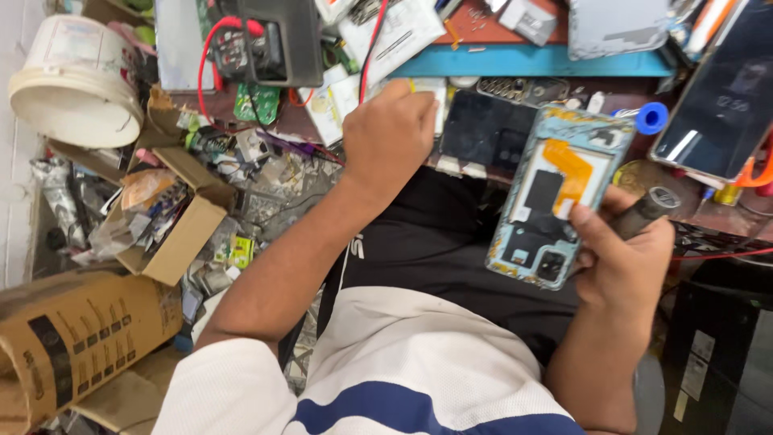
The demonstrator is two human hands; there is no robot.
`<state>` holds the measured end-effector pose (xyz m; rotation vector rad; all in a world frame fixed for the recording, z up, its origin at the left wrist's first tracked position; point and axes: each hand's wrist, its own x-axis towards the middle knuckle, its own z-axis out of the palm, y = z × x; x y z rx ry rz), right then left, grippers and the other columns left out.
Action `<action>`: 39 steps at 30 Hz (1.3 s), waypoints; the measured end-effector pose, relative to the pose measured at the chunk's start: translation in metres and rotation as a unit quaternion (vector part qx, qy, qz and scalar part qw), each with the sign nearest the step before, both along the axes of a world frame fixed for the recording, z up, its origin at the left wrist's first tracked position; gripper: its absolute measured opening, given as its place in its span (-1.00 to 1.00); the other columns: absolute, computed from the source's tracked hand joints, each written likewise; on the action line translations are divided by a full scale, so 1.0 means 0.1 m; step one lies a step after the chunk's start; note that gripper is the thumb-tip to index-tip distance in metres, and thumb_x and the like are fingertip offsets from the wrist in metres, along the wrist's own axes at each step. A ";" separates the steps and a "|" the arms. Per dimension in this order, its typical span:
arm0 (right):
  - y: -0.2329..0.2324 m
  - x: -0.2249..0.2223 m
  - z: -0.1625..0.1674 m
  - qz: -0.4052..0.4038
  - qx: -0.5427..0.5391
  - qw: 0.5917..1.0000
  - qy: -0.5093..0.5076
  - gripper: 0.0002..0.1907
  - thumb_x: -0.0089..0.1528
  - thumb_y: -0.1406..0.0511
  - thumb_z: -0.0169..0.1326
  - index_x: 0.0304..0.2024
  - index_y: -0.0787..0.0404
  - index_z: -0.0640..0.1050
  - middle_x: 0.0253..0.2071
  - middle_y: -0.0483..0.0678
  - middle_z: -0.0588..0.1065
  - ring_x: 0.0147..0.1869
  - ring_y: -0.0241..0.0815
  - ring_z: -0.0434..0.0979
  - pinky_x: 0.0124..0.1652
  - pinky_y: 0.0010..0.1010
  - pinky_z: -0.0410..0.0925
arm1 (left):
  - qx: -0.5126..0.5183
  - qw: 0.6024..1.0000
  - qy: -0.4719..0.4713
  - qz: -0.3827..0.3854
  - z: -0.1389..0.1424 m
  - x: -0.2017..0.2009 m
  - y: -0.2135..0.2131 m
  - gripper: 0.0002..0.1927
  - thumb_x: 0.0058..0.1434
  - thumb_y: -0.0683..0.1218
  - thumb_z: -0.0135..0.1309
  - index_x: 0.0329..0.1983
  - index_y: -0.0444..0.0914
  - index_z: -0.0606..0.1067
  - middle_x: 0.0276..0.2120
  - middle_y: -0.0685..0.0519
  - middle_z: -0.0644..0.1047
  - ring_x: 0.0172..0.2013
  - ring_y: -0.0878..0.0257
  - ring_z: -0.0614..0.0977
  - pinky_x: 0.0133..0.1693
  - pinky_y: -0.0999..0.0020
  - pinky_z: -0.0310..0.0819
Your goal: The person sprays a liquid onto the back of a light blue smartphone and uses a plastic pry tool to separate the back cover. They then use a soldering iron to heat the edges of the frame and remove adhesive residue with tweezers.
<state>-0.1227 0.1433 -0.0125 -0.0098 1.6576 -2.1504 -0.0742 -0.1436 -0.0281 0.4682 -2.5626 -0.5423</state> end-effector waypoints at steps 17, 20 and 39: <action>-0.04 0.08 -0.01 0.025 -0.027 0.999 0.003 -0.65 0.26 0.46 0.30 0.06 0.52 0.56 -0.28 0.01 0.58 -0.53 -0.50 0.31 -0.47 -0.69 0.14 | 0.258 0.965 0.040 0.027 0.42 0.27 0.16 -0.86 0.26 -0.12 0.37 -0.30 -0.27 0.64 -0.46 0.06 0.51 -0.47 0.27 0.56 -0.39 0.37 0.44; -0.11 0.16 -0.11 0.067 -0.002 0.997 -0.032 -0.62 0.21 0.44 0.29 0.05 0.48 0.57 -0.29 -0.02 0.59 -0.51 -0.48 0.31 -0.52 -0.70 0.13 | 0.548 0.835 -0.004 -0.053 0.40 0.48 0.38 -0.63 0.25 -0.12 0.30 0.07 -0.23 0.47 -0.30 0.14 0.50 -0.30 0.40 0.56 -0.23 0.49 0.48; -0.58 0.07 0.16 0.441 0.455 0.762 0.130 -0.59 0.17 0.34 0.21 0.06 0.23 0.44 -0.29 0.06 0.67 -0.27 -0.23 0.73 -0.31 -0.37 0.55 | 0.834 0.522 0.084 -0.160 -0.08 0.83 0.20 -0.58 0.54 -0.18 -0.04 0.39 -0.34 0.19 0.10 0.01 0.48 0.11 0.36 0.51 0.28 0.35 0.42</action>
